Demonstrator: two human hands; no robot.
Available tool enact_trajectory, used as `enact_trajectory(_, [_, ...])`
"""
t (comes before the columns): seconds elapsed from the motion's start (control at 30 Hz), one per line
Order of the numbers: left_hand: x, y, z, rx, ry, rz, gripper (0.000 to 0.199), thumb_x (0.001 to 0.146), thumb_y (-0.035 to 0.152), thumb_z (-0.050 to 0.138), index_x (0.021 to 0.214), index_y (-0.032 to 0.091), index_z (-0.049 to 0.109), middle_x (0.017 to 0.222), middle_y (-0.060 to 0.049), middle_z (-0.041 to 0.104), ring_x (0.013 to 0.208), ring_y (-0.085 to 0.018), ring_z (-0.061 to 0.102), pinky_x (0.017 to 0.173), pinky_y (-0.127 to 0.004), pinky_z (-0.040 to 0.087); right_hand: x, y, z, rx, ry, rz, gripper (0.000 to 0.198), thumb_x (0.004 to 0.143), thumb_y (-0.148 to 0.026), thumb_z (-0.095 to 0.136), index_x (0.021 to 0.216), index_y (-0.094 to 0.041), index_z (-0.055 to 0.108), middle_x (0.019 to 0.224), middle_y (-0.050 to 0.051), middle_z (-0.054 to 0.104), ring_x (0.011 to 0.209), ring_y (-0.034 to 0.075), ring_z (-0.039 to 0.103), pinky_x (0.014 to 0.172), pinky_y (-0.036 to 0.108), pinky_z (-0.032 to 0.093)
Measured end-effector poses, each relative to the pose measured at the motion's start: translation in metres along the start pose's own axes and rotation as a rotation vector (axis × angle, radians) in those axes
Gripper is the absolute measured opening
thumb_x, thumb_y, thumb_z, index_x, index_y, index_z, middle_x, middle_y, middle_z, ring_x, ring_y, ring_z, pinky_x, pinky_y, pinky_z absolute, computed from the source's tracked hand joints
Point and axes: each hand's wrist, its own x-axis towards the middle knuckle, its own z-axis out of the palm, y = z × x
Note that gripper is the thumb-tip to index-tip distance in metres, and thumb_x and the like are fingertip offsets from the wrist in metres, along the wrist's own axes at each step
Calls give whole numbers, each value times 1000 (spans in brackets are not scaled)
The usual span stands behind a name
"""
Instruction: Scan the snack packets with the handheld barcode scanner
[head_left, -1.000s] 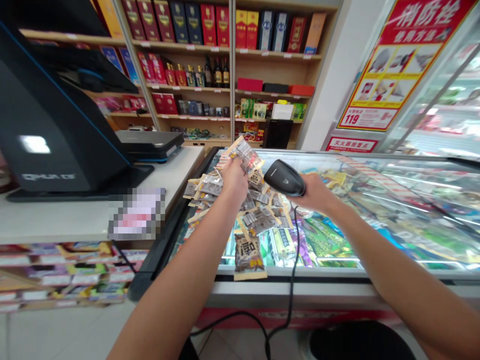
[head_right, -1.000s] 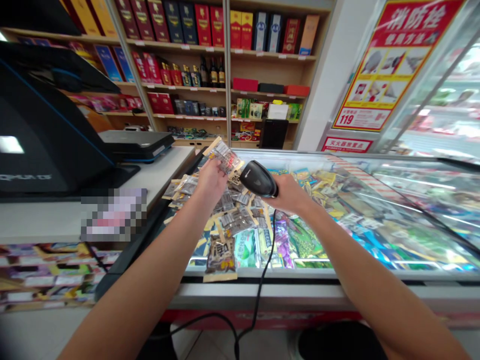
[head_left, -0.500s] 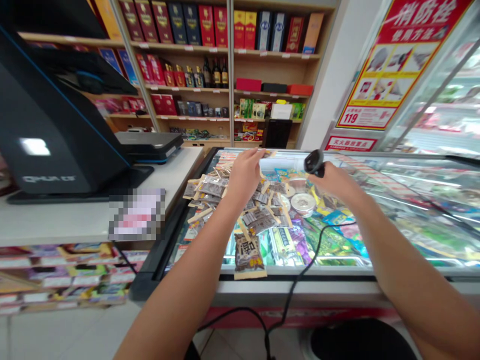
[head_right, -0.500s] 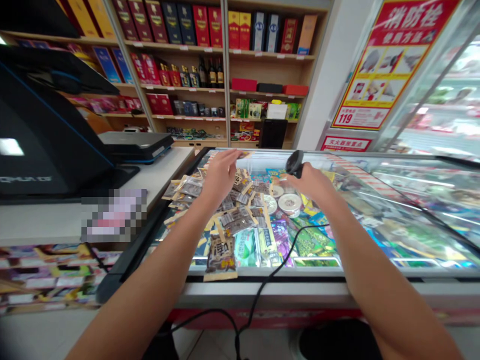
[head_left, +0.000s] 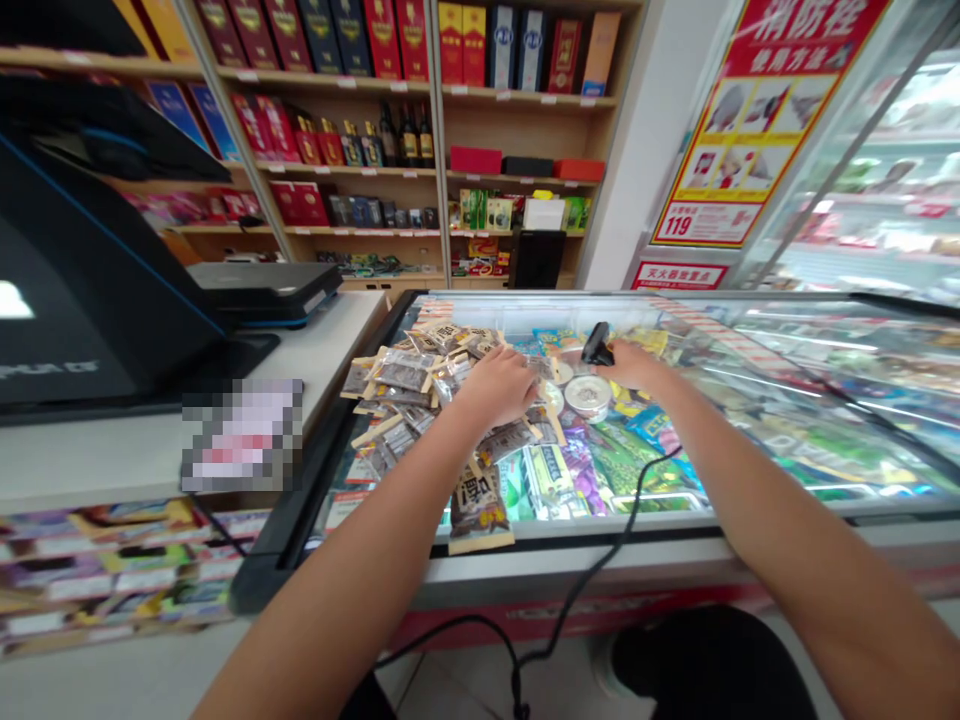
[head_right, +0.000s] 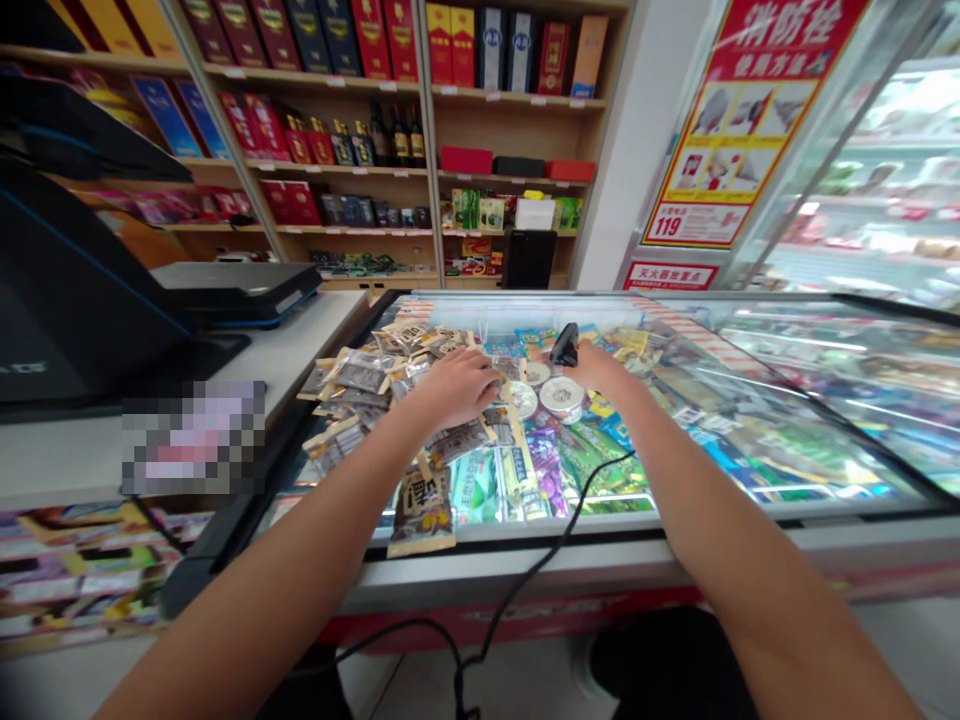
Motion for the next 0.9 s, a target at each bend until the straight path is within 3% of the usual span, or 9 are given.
enact_trajectory(0.1, [0, 7, -1, 9, -19, 5, 35, 100, 35, 47, 110, 17, 76, 114, -14, 71, 116, -29, 62, 114, -45, 35, 0, 3, 0, 1, 4, -10, 43, 86, -43, 68, 115, -11, 69, 111, 20, 74, 101, 32, 71, 78, 35, 54])
enact_trajectory(0.2, [0, 13, -1, 15, -21, -9, 35, 98, 36, 52, 117, 15, 73, 116, -15, 71, 119, -30, 61, 121, -48, 25, -1, 3, -2, -43, -22, 40, 61, 86, -58, 65, 120, -7, 67, 115, 26, 70, 108, 38, 67, 86, 42, 53])
enact_trajectory(0.3, [1, 16, 0, -27, -5, -37, 38, 97, 36, 54, 125, 15, 68, 120, -15, 70, 123, -30, 59, 122, -48, 22, -6, -4, -5, -103, 112, 95, 85, 85, -67, 61, 134, 2, 57, 130, 35, 60, 125, 47, 55, 99, 53, 45])
enact_trajectory(0.37, [2, 14, 1, -110, 23, -66, 42, 98, 36, 53, 132, 15, 63, 126, -16, 69, 126, -30, 57, 119, -48, 27, -12, -14, -11, -27, 295, 10, 86, 88, -58, 62, 148, 0, 45, 131, 32, 59, 126, 45, 54, 101, 53, 43])
enact_trajectory(0.47, [5, 7, -3, -363, 166, -190, 54, 95, 36, 57, 146, 18, 53, 121, -14, 69, 116, -29, 60, 108, -46, 39, -27, -36, -23, 363, 414, -277, 86, 91, -39, 57, 164, -16, 17, 107, 14, 70, 93, 29, 67, 86, 44, 53])
enact_trajectory(0.57, [10, -2, -17, -855, 461, -402, 67, 87, 31, 63, 152, 26, 46, 96, -5, 72, 83, -20, 62, 88, -35, 48, -46, -59, -32, 750, 364, -530, 95, 92, -37, 56, 166, -29, -3, 91, 3, 70, 63, 20, 60, 64, 37, 55])
enact_trajectory(0.67, [12, -10, -33, -1291, 681, -557, 76, 80, 25, 68, 152, 32, 46, 83, -2, 70, 63, -14, 52, 69, -27, 47, -60, -75, -33, 914, 344, -647, 101, 89, -38, 64, 165, -36, -3, 89, 1, 68, 57, 18, 56, 53, 33, 52])
enact_trajectory(0.77, [11, -16, -36, -1422, 711, -559, 85, 76, 22, 69, 155, 34, 41, 81, 0, 70, 57, -11, 48, 62, -24, 45, -60, -79, -26, 985, 264, -686, 101, 90, -39, 65, 165, -38, -4, 78, -2, 64, 52, 16, 53, 46, 30, 48])
enact_trajectory(0.9, [10, -18, -23, -1424, 607, -495, 90, 74, 20, 68, 157, 37, 36, 79, 1, 69, 54, -10, 47, 60, -25, 45, -50, -75, -15, 997, 128, -681, 103, 91, -38, 63, 165, -36, -9, 73, -4, 60, 48, 17, 51, 44, 29, 45])
